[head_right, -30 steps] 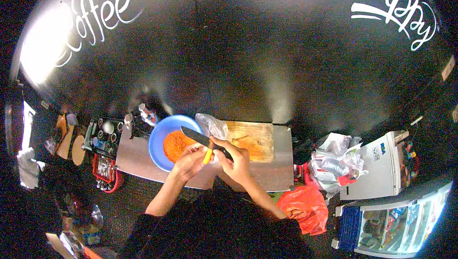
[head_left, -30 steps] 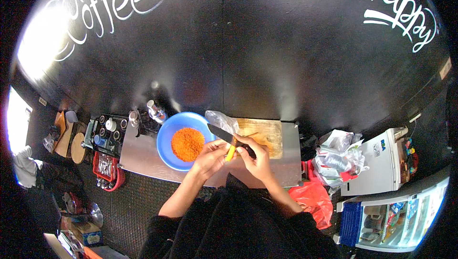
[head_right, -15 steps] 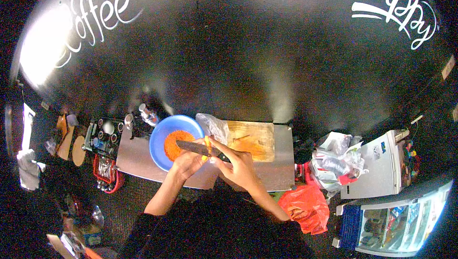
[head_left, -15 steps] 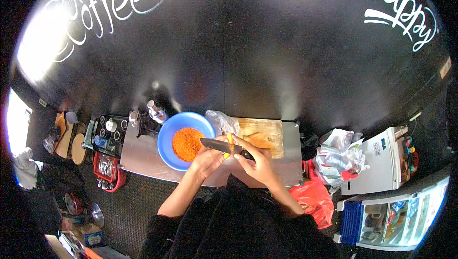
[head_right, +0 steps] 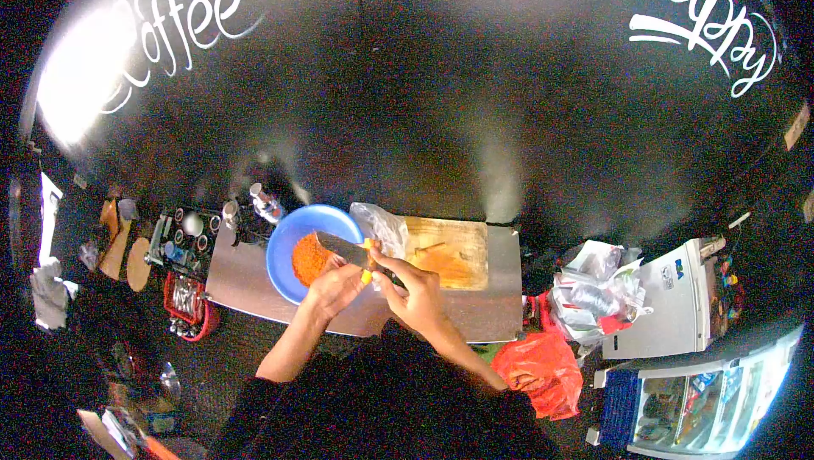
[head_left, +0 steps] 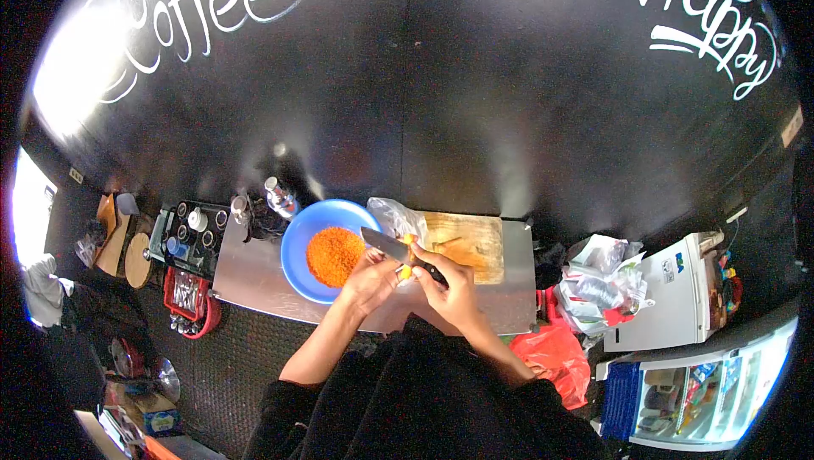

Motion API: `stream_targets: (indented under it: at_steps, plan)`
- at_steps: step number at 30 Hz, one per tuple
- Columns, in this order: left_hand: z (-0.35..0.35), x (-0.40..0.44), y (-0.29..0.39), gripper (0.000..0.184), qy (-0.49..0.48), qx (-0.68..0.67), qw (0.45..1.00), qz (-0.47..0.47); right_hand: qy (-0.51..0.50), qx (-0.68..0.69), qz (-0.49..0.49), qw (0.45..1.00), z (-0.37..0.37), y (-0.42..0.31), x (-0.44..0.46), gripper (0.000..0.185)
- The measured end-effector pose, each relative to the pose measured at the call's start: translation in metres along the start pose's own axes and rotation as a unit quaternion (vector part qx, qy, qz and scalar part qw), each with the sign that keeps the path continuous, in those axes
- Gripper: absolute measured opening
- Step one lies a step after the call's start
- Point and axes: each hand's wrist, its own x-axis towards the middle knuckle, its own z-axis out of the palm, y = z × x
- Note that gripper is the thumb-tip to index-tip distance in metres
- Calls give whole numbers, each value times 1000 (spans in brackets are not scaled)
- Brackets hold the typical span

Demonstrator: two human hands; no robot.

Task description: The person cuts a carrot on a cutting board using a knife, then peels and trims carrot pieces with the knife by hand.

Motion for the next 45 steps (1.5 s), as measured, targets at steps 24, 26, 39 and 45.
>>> stream_targets:
  at_steps: [24, 26, 39, 45]
  plan:
    - [2, -4, 7, 20, -32, 60, 998, -15, -46, 5, -24, 999, -17, -10, 15, 42]
    - [3, -7, 8, 23, -35, 57, 998, -12, -55, 8, -11, 998, -18, -10, 14, 43]
    - [-20, -2, -4, 18, -56, 72, 996, 13, -4, 22, 5, 1000, 10, 9, 6, 35]
    - [-36, 9, -11, 17, 43, 43, 998, -32, 35, 83, 91, 992, 36, 34, 7, 23]
